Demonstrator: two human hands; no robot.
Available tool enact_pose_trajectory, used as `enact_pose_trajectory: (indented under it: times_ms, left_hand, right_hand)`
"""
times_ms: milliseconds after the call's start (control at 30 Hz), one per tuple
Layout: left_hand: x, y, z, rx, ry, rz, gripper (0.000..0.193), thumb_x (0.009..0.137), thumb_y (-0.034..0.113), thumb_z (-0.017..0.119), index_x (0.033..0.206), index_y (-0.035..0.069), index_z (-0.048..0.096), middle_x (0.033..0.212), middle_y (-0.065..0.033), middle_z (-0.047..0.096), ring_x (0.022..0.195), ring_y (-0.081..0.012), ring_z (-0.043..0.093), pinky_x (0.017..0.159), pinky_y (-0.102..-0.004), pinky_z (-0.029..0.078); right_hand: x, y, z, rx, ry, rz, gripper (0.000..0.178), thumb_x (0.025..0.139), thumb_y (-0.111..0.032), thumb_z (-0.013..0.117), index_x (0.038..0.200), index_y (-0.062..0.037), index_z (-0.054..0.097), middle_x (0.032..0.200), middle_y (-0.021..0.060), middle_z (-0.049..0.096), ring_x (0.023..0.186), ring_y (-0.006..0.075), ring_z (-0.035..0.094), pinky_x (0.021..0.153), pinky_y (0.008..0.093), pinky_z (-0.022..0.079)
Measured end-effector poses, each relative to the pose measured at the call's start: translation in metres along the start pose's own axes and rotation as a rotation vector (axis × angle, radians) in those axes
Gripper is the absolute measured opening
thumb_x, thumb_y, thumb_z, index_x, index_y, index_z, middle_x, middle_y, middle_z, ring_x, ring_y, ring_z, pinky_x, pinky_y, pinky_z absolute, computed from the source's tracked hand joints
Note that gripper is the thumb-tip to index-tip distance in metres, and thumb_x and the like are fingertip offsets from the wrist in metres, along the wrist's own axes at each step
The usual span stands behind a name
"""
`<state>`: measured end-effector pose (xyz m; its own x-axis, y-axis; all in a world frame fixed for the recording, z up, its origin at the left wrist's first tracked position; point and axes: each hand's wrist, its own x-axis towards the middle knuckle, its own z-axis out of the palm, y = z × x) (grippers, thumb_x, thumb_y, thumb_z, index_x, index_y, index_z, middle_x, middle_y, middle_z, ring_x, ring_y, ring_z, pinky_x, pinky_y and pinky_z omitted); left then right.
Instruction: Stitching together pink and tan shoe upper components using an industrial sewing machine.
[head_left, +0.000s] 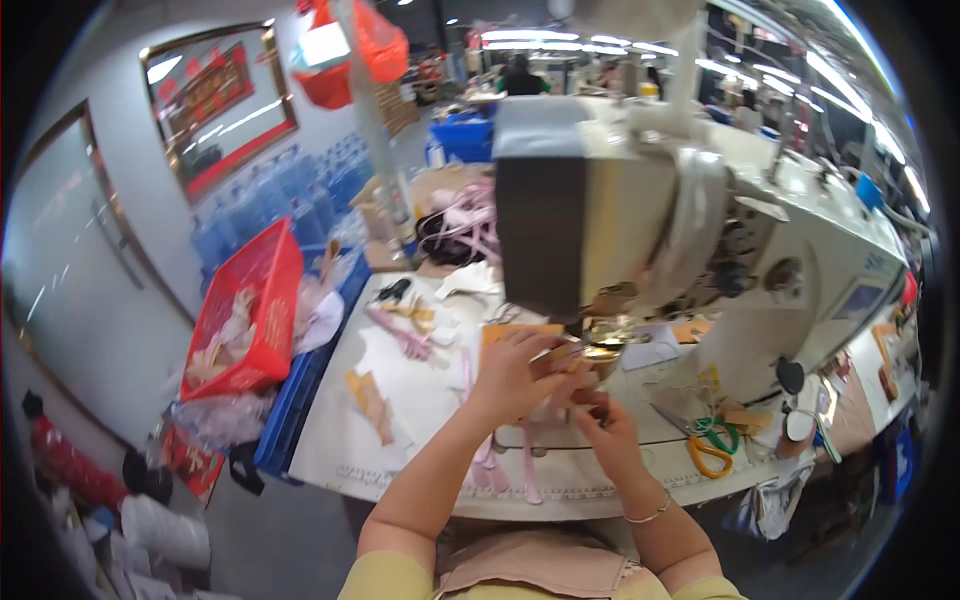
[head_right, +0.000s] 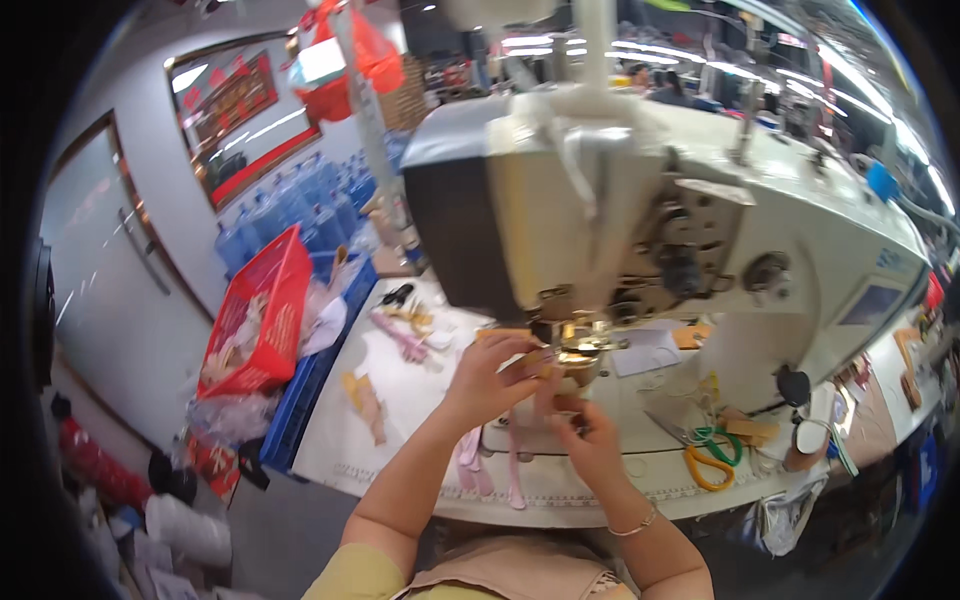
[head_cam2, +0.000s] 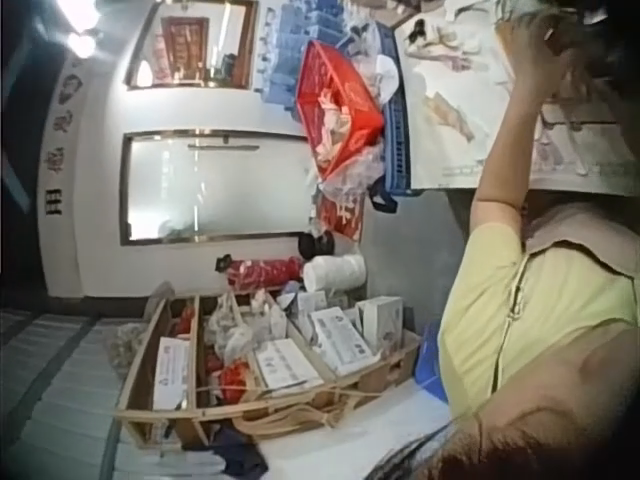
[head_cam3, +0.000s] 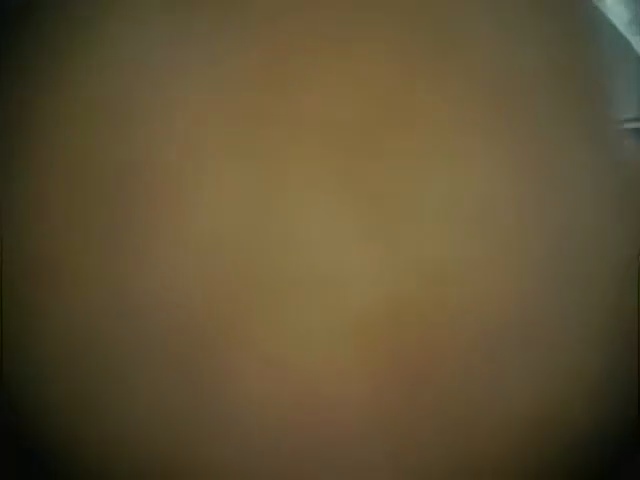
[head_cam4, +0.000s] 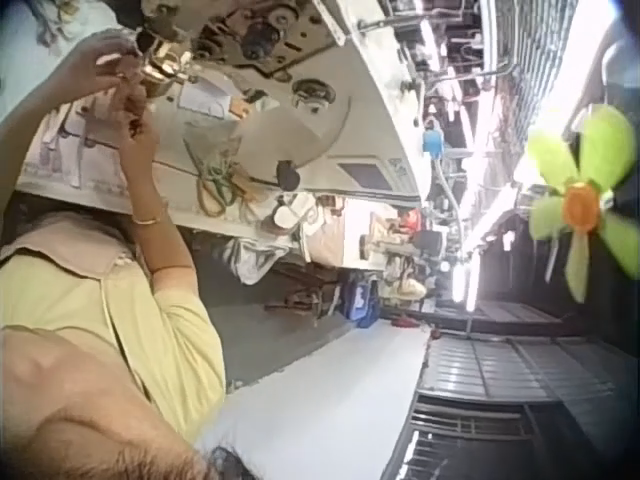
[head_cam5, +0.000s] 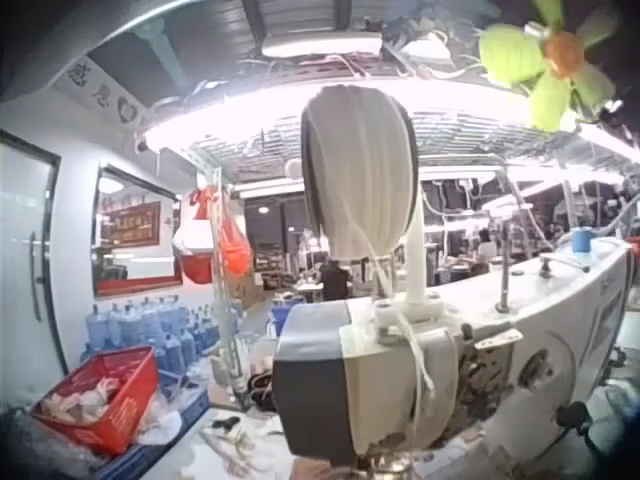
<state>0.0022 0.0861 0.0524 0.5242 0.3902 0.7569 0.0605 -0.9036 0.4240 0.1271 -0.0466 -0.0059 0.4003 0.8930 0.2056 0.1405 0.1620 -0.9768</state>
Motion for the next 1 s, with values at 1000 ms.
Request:
enact_pose_trajectory:
  times_ms: [1000]
  left_hand:
    - [-0.14, -0.025, -0.118, -0.294, 0.619, -0.894, 0.016, 0.079, 0.011, 0.06, 0.086, -0.002, 0.055, 0.069, -0.004, 0.055, 0.052, -0.0084, 0.053, 0.046, -0.0186, 0.044]
  right_hand:
    - [0.008, -0.003, 0.189, -0.327, -0.449, -0.223, 0.033, 0.068, -0.014, 0.064, 0.095, -0.0003, 0.05, 0.082, 0.0165, 0.059, 0.074, 0.0325, 0.058, 0.067, 0.0362, 0.047]
